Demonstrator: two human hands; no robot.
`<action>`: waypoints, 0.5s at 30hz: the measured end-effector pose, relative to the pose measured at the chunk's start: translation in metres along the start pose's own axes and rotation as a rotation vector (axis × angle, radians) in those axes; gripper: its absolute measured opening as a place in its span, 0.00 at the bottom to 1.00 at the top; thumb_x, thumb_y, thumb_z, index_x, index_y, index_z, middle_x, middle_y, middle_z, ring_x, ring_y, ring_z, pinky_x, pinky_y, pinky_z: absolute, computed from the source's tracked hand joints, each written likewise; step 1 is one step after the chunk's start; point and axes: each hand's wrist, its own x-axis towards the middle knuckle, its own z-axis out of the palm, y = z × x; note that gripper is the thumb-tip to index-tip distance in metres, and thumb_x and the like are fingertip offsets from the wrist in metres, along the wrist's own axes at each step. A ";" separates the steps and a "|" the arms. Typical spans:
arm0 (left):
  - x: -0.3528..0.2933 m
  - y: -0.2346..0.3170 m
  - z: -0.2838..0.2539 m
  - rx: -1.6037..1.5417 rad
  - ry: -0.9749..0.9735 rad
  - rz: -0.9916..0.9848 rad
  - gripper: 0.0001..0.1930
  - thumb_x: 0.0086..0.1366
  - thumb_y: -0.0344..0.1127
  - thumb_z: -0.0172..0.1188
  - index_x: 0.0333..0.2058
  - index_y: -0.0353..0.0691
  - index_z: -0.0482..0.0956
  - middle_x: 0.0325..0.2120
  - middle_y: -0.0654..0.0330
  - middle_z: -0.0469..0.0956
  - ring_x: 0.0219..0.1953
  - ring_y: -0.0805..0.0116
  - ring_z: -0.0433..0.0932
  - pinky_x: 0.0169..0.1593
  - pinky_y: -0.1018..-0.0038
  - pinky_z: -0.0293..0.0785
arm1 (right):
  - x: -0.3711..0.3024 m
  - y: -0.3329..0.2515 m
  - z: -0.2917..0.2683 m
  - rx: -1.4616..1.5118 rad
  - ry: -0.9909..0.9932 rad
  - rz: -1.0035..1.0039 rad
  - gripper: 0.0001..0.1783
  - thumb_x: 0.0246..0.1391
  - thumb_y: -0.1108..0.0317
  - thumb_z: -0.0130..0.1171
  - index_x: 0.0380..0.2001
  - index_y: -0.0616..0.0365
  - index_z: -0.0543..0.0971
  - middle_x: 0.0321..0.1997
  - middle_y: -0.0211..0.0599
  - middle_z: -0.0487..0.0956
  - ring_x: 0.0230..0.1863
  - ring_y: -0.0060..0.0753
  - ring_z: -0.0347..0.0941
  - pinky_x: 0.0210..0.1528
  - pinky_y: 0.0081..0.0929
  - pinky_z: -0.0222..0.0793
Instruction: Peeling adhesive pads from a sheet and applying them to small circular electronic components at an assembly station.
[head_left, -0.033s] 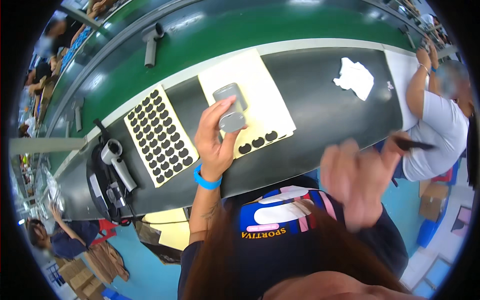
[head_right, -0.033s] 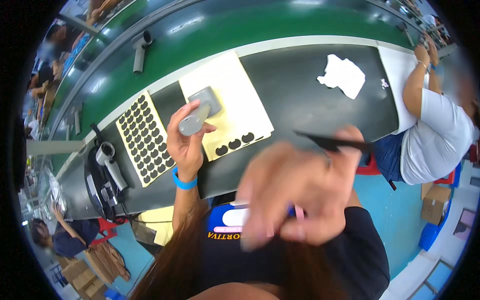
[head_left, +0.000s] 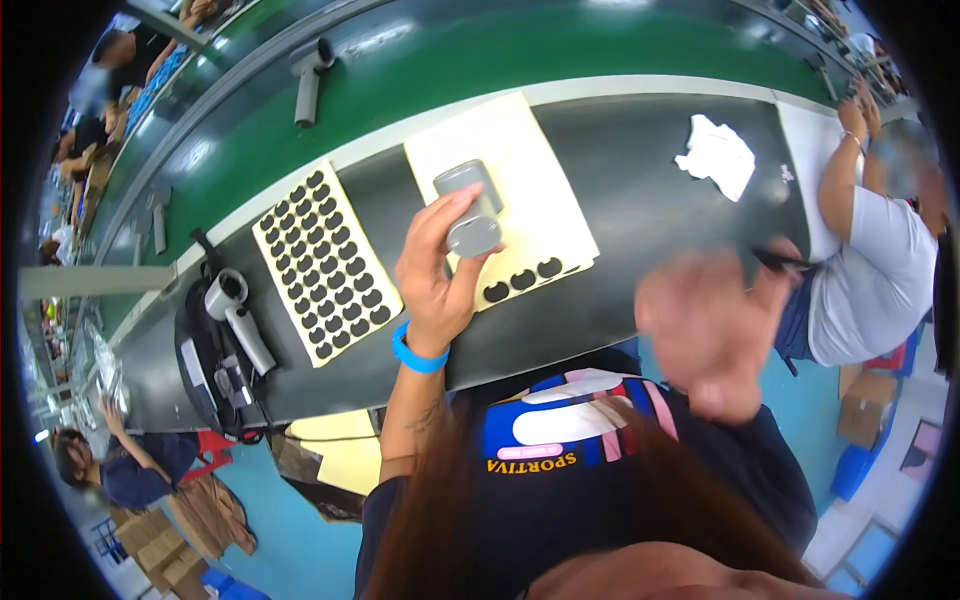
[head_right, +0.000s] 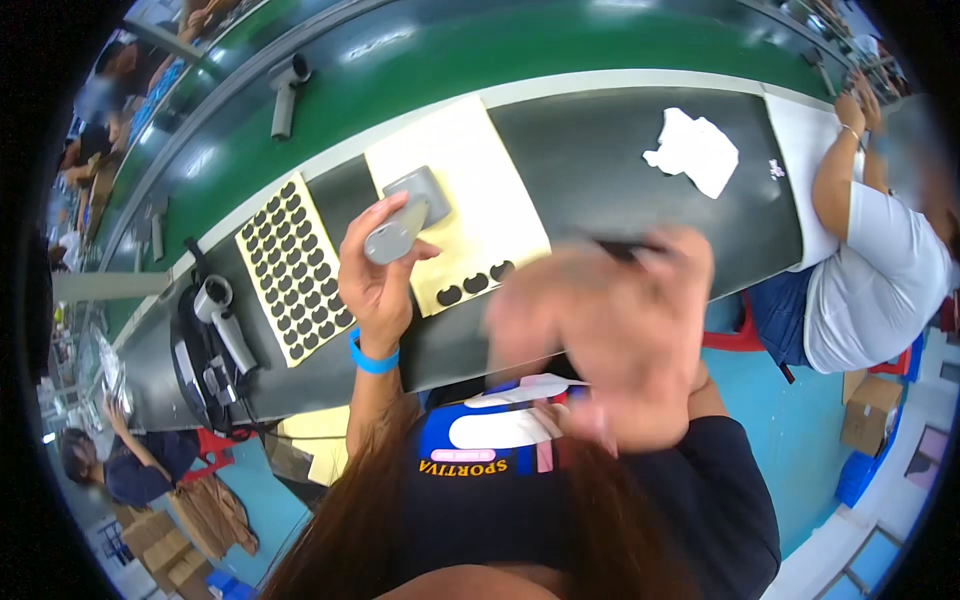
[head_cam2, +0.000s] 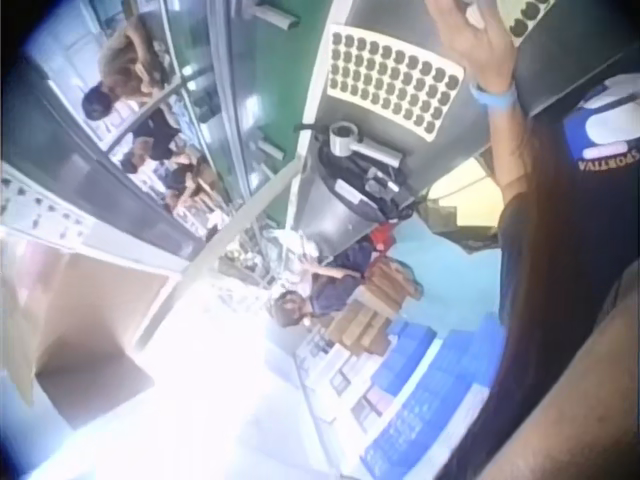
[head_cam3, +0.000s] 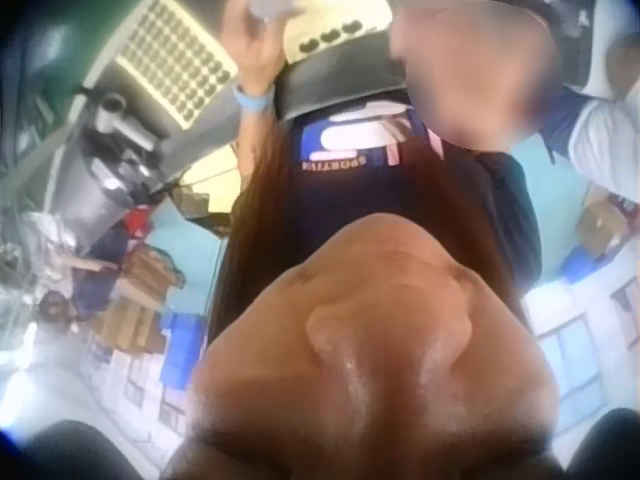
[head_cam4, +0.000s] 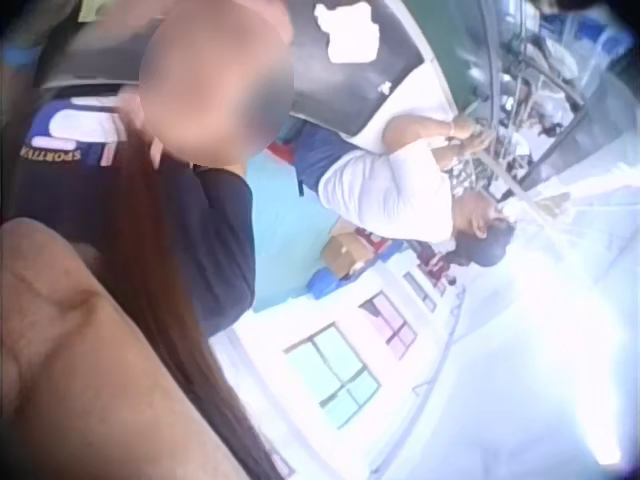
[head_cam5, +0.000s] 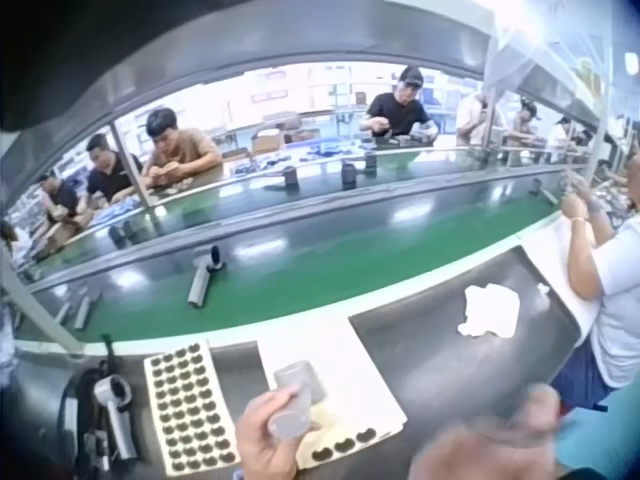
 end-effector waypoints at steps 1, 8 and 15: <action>-0.001 0.003 -0.001 -0.009 -0.013 -0.006 0.23 0.60 0.15 0.50 0.55 0.32 0.64 0.52 0.43 0.68 0.43 0.59 0.77 0.37 0.70 0.82 | -0.001 0.006 -0.004 -0.045 0.126 0.087 0.39 0.43 0.73 0.61 0.59 0.52 0.56 0.51 0.50 0.70 0.47 0.40 0.70 0.51 0.35 0.64; 0.001 0.007 0.007 -0.042 0.013 -0.032 0.21 0.55 0.20 0.61 0.49 0.34 0.74 0.48 0.48 0.73 0.43 0.61 0.78 0.39 0.74 0.82 | 0.001 0.034 -0.027 -0.448 0.177 0.277 0.09 0.53 0.79 0.53 0.39 0.61 0.70 0.41 0.39 0.71 0.43 0.28 0.69 0.46 0.21 0.63; 0.001 0.019 0.006 -0.063 -0.061 -0.048 0.20 0.57 0.20 0.59 0.50 0.33 0.72 0.50 0.48 0.71 0.46 0.62 0.76 0.40 0.72 0.82 | 0.013 0.036 -0.011 -0.583 0.070 0.346 0.17 0.53 0.81 0.53 0.46 0.60 0.65 0.36 0.36 0.71 0.42 0.27 0.69 0.49 0.24 0.63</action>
